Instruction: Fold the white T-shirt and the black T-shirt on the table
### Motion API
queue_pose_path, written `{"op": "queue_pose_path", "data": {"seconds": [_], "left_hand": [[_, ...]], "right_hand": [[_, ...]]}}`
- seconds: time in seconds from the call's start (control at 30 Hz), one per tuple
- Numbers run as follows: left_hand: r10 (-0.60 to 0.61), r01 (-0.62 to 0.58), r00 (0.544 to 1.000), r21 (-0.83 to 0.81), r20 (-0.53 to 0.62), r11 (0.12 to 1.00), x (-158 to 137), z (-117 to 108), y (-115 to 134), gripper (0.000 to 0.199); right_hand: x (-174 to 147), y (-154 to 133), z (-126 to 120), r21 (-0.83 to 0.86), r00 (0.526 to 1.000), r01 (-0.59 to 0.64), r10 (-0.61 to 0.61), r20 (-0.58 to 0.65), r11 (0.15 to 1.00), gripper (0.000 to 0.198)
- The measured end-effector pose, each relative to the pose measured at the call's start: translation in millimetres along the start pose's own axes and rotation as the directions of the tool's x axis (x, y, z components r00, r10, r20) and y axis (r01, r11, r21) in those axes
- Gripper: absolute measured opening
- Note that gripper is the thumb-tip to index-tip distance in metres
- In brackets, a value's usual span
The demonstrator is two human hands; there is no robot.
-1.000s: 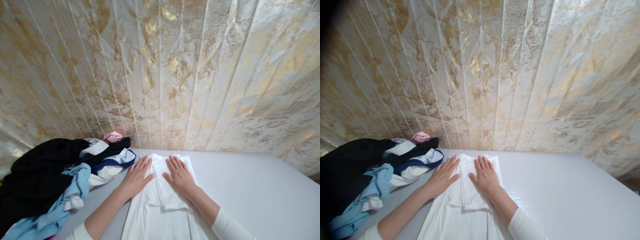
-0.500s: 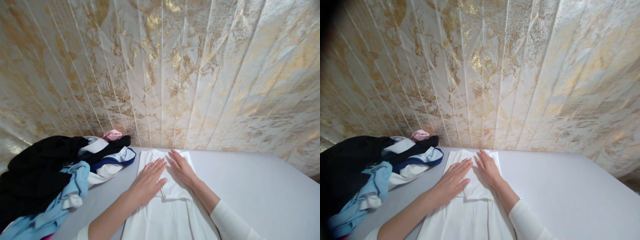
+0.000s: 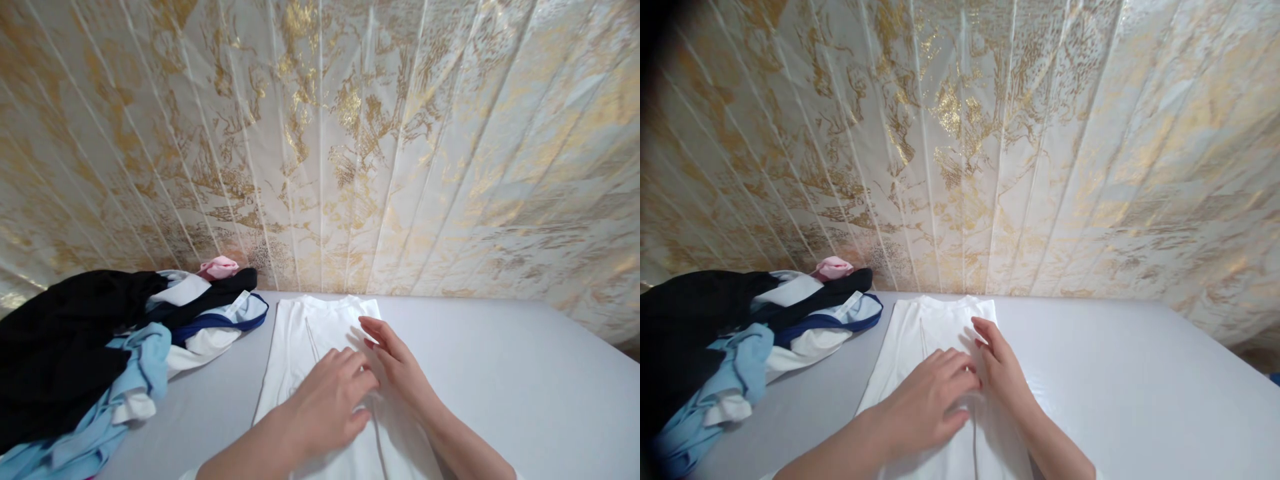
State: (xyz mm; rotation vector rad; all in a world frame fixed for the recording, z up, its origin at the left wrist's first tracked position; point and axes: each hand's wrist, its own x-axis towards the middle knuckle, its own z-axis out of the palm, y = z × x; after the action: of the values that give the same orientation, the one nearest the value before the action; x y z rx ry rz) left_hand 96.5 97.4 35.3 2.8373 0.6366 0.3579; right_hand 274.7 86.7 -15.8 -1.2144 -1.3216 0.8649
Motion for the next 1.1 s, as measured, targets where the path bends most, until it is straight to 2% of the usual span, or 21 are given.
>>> {"op": "queue_pose_path", "data": {"seconds": [0.1,0.2,0.27,0.33,0.5,0.6,0.7,0.8,0.93,1.0,1.1], "left_hand": [[0.035,-0.039,0.999,0.114,0.039,0.993,11,9,12,0.011],[0.006,-0.009,1.000,0.139,0.023,0.990,14,16,10,0.017],[-0.041,0.040,0.999,0.105,0.004,0.994,13,18,7,0.015],[-0.080,0.080,0.997,0.057,-0.013,0.995,11,20,5,0.013],[-0.145,0.140,0.986,-0.068,-0.083,0.988,4,25,6,0.013],[-0.177,0.161,0.981,-0.161,-0.085,0.974,-5,20,7,0.013],[-0.198,0.170,0.972,-0.207,-0.124,0.963,-22,8,-1,0.021],[-0.217,0.207,0.961,-0.073,-0.172,0.976,-45,1,-18,0.039],[-0.272,0.290,0.954,0.158,-0.126,0.944,-77,10,-38,0.046],[-0.279,0.294,0.956,0.216,-0.095,0.931,-88,19,-39,0.049],[-0.268,0.286,0.958,0.253,-0.102,0.924,-95,27,-34,0.054]], "right_hand": [[-6,-3,4,0.148,0.988,-0.068,0.087,-0.126,0.987,0.040],[-11,-1,6,0.154,0.989,-0.070,0.089,-0.121,0.986,0.041],[-14,2,5,0.076,0.997,-0.029,0.034,-0.074,0.997,0.042],[-17,7,7,-0.073,0.998,0.054,-0.056,-0.017,0.996,0.047],[-21,19,16,-0.437,0.959,0.283,-0.266,0.100,0.854,0.056],[-21,20,19,-0.521,0.940,0.339,-0.302,0.157,0.784,0.054],[-21,15,15,-0.545,0.952,0.307,-0.264,0.158,0.780,0.046],[-22,7,13,-0.575,0.964,0.265,-0.199,0.176,0.774,0.047],[-23,-5,18,-0.663,0.912,0.393,-0.176,0.371,0.637,0.052],[-24,-9,21,-0.700,0.893,0.425,-0.139,0.428,0.573,0.051],[-26,-9,22,-0.720,0.885,0.444,-0.137,0.444,0.534,0.051]]}}
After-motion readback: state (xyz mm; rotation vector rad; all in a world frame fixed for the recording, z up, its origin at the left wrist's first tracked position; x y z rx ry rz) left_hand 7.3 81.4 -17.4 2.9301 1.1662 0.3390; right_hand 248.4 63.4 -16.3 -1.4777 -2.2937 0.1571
